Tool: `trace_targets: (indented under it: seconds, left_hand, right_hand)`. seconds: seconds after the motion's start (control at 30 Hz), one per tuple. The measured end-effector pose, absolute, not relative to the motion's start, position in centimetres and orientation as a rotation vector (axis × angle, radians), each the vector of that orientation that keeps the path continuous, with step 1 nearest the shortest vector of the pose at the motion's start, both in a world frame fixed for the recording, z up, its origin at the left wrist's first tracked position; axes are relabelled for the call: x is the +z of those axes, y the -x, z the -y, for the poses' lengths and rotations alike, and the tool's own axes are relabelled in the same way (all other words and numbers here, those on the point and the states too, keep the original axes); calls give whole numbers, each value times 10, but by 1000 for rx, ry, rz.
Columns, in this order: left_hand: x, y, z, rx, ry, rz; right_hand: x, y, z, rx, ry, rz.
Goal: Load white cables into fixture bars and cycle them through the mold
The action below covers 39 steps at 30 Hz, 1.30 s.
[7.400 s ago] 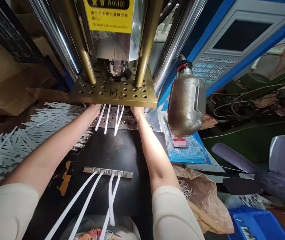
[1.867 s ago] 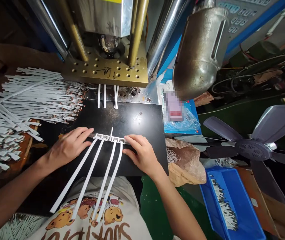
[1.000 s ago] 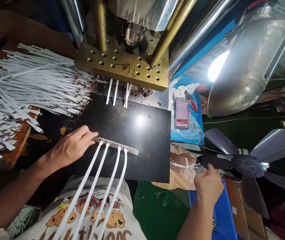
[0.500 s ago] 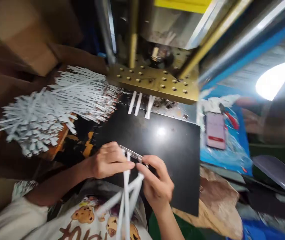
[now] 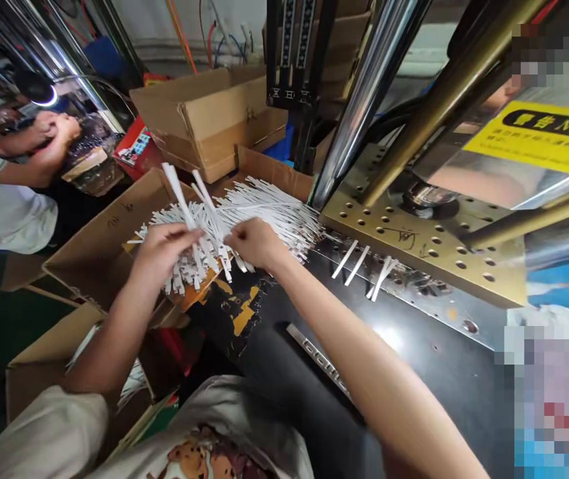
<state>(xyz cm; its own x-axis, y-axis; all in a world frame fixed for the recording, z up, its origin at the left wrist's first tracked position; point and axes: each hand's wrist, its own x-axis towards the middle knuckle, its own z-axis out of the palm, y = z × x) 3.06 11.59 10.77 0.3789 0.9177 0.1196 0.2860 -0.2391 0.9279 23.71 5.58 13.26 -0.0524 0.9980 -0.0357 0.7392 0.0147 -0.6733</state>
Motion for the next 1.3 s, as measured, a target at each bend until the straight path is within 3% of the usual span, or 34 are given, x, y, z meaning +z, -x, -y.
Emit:
trace_targets:
  seconds: [0.23,0.4,0.5,0.7,0.9,1.07,1.2,1.3]
  left_hand:
    - [79,27,-194,881,-2117,-1356]
    - [66,24,-188,1165,-2252,-1504]
    - [74,4,-163,1242,-2359,-1437]
    - [86,-86,-107,426,-2986,-584]
    - [68,-126,-111,205,-3205,-522]
    - [77,-127,-110,440,-2952,-355]
    - [109,-138,-72,919,-2409,-201]
    - [132,-144,-47,1153,-1956,-230]
  right_hand:
    - [133,-154,-164,675,1741,2181]
    - [128,-198,-131,677,1660,2095]
    - [127,-256,-79,526,1746,1924]
    - [92,-308,5,272,2310,1872]
    - [73,-275,-1,156,2454,1953]
    - [89,-291,36,142,2523,1947]
    - [80,-312,121,107,2744,1742]
    - [66,-307,184,-51,2634,1466]
